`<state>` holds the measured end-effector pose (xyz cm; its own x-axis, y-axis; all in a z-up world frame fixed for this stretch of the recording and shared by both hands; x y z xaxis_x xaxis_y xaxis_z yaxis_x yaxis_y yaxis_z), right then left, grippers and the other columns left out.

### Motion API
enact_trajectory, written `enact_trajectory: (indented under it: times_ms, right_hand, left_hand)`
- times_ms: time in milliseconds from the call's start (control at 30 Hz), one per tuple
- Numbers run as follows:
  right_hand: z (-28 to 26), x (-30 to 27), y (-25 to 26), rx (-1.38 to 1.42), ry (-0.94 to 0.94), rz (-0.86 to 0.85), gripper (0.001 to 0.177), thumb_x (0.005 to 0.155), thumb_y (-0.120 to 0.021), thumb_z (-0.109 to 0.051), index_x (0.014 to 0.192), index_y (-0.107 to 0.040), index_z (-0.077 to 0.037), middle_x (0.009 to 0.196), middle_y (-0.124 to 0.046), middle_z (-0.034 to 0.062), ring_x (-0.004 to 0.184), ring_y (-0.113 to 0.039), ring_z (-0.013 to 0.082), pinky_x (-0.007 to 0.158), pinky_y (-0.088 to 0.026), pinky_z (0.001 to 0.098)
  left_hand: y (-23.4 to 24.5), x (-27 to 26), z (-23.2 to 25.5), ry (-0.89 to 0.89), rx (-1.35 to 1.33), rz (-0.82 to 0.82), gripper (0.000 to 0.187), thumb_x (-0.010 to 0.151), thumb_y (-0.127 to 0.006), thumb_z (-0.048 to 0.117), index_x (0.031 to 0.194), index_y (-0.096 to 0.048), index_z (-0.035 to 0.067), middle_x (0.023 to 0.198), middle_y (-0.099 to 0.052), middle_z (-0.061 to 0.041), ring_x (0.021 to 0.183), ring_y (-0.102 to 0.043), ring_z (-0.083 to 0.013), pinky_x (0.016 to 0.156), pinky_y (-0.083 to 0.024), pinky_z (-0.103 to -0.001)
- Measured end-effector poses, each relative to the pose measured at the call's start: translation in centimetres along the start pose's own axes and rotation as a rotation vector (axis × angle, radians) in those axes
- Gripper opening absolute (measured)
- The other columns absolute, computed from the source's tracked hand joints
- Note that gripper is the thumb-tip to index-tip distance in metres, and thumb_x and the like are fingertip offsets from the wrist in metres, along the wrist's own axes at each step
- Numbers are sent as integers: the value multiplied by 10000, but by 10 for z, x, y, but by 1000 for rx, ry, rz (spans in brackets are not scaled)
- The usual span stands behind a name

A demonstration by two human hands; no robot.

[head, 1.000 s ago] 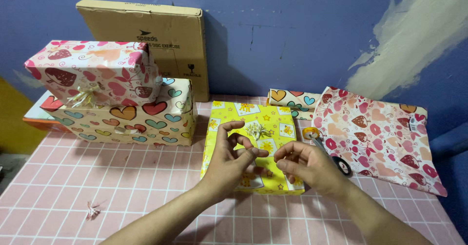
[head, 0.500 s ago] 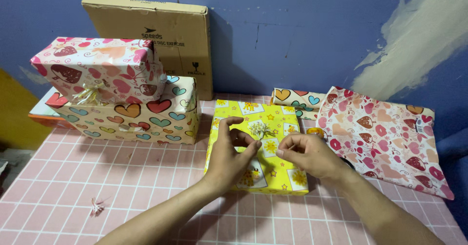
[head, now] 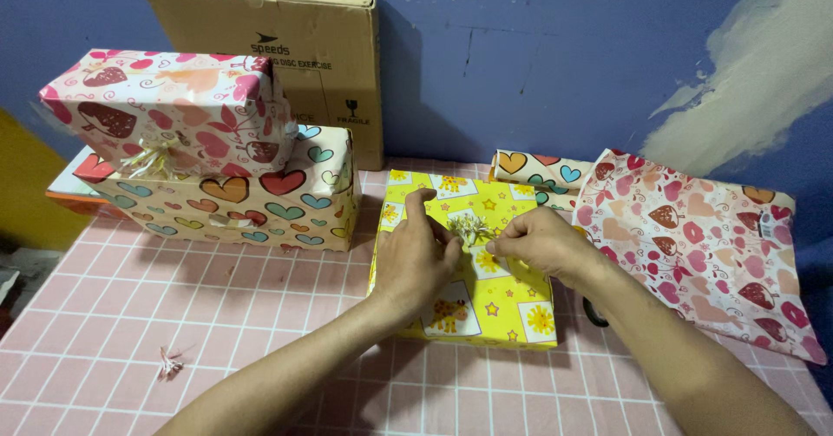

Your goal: The person wraps a small box with yellow patterned paper, secures it with tape, and ties a decorative ribbon. They then place the wrapped gift aside and begin wrapping another box with heart-patterned paper.

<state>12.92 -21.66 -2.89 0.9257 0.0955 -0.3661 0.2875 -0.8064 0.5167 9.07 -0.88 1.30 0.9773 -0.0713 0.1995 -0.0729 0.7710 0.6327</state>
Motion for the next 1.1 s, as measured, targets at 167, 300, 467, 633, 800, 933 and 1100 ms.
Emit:
enact_trajectory:
  times_ms: [167, 300, 467, 633, 800, 933, 1100]
  right_hand:
    - [-1, 14, -1, -31, 15, 6, 242, 789, -837, -189, 719, -754, 28, 616, -676, 71, 519, -546, 124, 477, -426, 319]
    - [0, 22, -1, -72, 50, 27, 217, 747, -850, -172, 714, -742, 14, 610, -674, 65, 517, -565, 117, 474, -442, 311]
    - [6, 28, -1, -35, 3, 4, 216, 754, -846, -160, 717, -725, 15, 601, -633, 73, 500, -504, 142, 459, -374, 330]
    - [5, 31, -3, -40, 2, 14, 197, 738, -842, -140, 691, -725, 11, 601, -668, 76, 501, -554, 137, 466, -438, 325]
    - [2, 32, -3, -72, 21, 21, 195, 728, -840, -126, 677, -715, 16, 605, -688, 77, 514, -596, 140, 485, -481, 320]
    - [0, 31, -3, -98, 31, 23, 198, 724, -838, -134, 666, -716, 11, 610, -708, 84, 524, -629, 142, 507, -505, 315]
    - [4, 24, 5, -166, -19, 60, 189, 745, -837, -141, 729, -720, 7, 648, -703, 77, 581, -632, 147, 545, -494, 327]
  left_hand:
    - [-3, 6, -1, -29, 87, 51, 723, 813, -745, 222, 1405, -365, 59, 848, -747, -45, 1006, -662, -283, 891, -396, -525]
    - [-8, 8, -5, -44, 147, 84, 740, 798, -748, 213, 1410, -365, 50, 896, -718, -108, 1010, -643, -319, 880, -398, -526]
    - [-12, 7, -7, -60, 170, 71, 742, 797, -735, 227, 1406, -357, 34, 895, -714, -131, 988, -623, -350, 847, -397, -536]
    - [-14, 8, -7, -49, 186, 59, 733, 807, -713, 224, 1412, -351, 25, 885, -717, -141, 980, -622, -361, 845, -395, -544]
    - [-13, 9, -6, -27, 189, 28, 738, 806, -713, 227, 1414, -347, 25, 875, -718, -149, 973, -621, -364, 852, -392, -544]
    - [-10, 11, -6, 16, 177, 8, 778, 783, -747, 219, 1418, -341, 24, 885, -717, -137, 969, -620, -356, 866, -399, -529]
    - [-9, 11, -11, 76, 123, -29, 786, 790, -762, 209, 1435, -341, 52, 888, -753, -94, 1016, -611, -326, 918, -429, -500]
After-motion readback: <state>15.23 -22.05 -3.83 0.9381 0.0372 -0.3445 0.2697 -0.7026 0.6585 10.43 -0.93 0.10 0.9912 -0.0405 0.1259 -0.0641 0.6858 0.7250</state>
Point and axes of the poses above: each hand's wrist, its own x-axis towards the middle knuckle, its own y-axis out of the back of the hand, z = x × y, the point moved 7 cm from there along x, towards the middle knuckle
